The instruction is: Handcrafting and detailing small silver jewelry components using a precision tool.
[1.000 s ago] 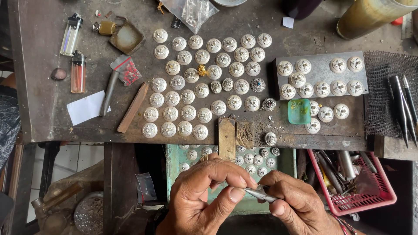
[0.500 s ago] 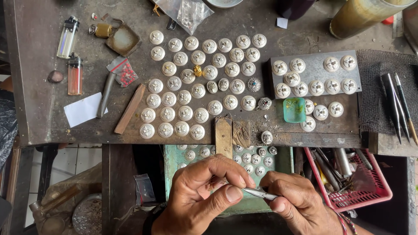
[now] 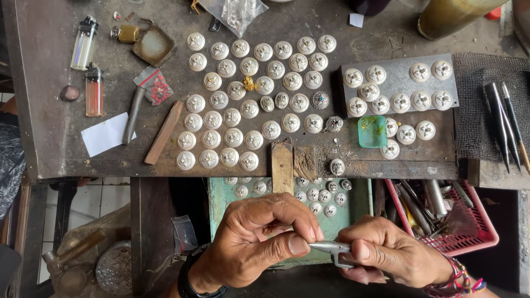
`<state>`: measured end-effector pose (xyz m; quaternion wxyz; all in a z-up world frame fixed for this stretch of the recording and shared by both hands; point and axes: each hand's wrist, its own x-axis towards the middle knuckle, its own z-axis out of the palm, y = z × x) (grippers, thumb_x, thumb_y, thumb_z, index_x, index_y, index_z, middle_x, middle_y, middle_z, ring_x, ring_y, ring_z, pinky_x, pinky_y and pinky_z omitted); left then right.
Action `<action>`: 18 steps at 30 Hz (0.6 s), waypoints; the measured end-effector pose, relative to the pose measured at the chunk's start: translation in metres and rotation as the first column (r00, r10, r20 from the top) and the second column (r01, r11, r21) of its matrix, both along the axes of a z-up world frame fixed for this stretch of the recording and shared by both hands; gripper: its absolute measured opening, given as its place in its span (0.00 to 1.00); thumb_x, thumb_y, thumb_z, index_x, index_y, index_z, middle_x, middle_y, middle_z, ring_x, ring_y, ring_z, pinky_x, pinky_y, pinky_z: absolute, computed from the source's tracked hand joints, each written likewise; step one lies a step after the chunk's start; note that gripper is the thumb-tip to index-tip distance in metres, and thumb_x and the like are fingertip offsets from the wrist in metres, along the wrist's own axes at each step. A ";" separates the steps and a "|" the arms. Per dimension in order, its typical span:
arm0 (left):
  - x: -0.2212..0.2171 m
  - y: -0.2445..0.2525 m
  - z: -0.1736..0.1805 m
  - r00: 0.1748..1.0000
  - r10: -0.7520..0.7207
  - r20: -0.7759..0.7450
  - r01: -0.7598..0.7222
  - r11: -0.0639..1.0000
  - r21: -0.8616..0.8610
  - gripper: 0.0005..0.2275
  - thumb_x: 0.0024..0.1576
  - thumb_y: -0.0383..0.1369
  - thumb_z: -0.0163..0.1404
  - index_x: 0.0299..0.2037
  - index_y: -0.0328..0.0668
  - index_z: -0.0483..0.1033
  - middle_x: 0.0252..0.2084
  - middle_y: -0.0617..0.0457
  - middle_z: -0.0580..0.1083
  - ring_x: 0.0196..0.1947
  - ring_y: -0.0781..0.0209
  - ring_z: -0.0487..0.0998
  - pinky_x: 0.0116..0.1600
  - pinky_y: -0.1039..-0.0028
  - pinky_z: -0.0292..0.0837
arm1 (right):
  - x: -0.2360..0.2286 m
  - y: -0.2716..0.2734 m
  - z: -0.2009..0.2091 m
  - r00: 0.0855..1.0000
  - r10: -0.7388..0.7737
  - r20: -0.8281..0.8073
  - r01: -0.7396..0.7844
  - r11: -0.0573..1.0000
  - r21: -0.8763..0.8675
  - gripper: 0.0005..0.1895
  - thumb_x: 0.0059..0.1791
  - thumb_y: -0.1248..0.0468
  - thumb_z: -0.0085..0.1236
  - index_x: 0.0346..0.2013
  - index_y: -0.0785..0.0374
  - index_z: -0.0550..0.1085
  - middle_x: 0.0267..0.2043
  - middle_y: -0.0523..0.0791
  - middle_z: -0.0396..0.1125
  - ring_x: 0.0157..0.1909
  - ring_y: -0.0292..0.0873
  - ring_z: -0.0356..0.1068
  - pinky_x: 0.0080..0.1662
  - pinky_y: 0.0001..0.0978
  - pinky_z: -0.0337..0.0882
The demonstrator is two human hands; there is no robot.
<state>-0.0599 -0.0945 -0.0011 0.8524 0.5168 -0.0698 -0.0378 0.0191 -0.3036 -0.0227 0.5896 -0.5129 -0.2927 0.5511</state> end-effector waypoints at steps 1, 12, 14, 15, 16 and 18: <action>0.001 -0.001 0.001 0.999 0.039 0.022 -0.039 0.999 0.025 0.03 0.54 0.29 0.46 0.32 0.39 0.68 0.33 0.47 0.70 0.36 0.59 0.72 0.45 0.76 0.68 | 0.001 -0.001 -0.001 1.000 -0.011 0.025 0.012 1.000 -0.026 0.27 0.47 0.47 0.37 0.14 0.64 0.65 0.12 0.41 0.55 0.13 0.34 0.49 0.18 0.25 0.47; -0.004 -0.014 0.001 0.933 0.328 0.147 -0.353 0.911 0.213 0.03 0.54 0.30 0.44 0.33 0.41 0.67 0.33 0.45 0.72 0.35 0.59 0.74 0.36 0.79 0.65 | -0.016 0.020 -0.003 0.568 -0.379 0.731 0.291 0.923 0.252 0.20 0.49 0.53 0.30 0.21 0.64 0.61 0.24 0.46 0.56 0.22 0.41 0.55 0.25 0.27 0.56; -0.004 -0.013 0.001 0.938 0.320 0.135 -0.342 0.920 0.194 0.02 0.54 0.29 0.44 0.33 0.40 0.67 0.32 0.46 0.72 0.36 0.59 0.74 0.36 0.79 0.64 | -0.016 0.020 -0.003 0.559 -0.373 0.740 0.287 0.925 0.250 0.20 0.49 0.53 0.30 0.21 0.64 0.60 0.24 0.46 0.57 0.20 0.41 0.55 0.23 0.27 0.54; -0.003 -0.012 0.002 0.957 0.276 0.093 -0.286 0.950 0.124 0.02 0.54 0.29 0.44 0.33 0.39 0.67 0.33 0.45 0.71 0.36 0.58 0.73 0.41 0.77 0.66 | -0.015 0.021 -0.001 0.594 -0.381 0.709 0.282 0.924 0.260 0.21 0.49 0.53 0.30 0.20 0.63 0.60 0.23 0.45 0.56 0.19 0.40 0.55 0.22 0.27 0.54; -0.003 -0.011 0.003 0.972 0.227 0.053 -0.230 0.972 0.050 0.02 0.54 0.28 0.44 0.34 0.38 0.67 0.33 0.45 0.70 0.37 0.58 0.72 0.45 0.74 0.68 | -0.014 0.022 0.001 0.628 -0.387 0.676 0.277 0.922 0.270 0.21 0.50 0.53 0.30 0.19 0.63 0.59 0.22 0.44 0.56 0.18 0.39 0.55 0.22 0.26 0.55; -0.001 -0.008 0.002 0.983 0.182 0.039 -0.183 0.982 0.035 0.02 0.54 0.28 0.44 0.33 0.39 0.67 0.34 0.46 0.70 0.37 0.58 0.72 0.46 0.74 0.68 | -0.012 0.020 0.001 0.684 -0.355 0.637 0.238 0.935 0.264 0.21 0.50 0.53 0.30 0.18 0.63 0.59 0.20 0.44 0.55 0.19 0.40 0.55 0.23 0.28 0.55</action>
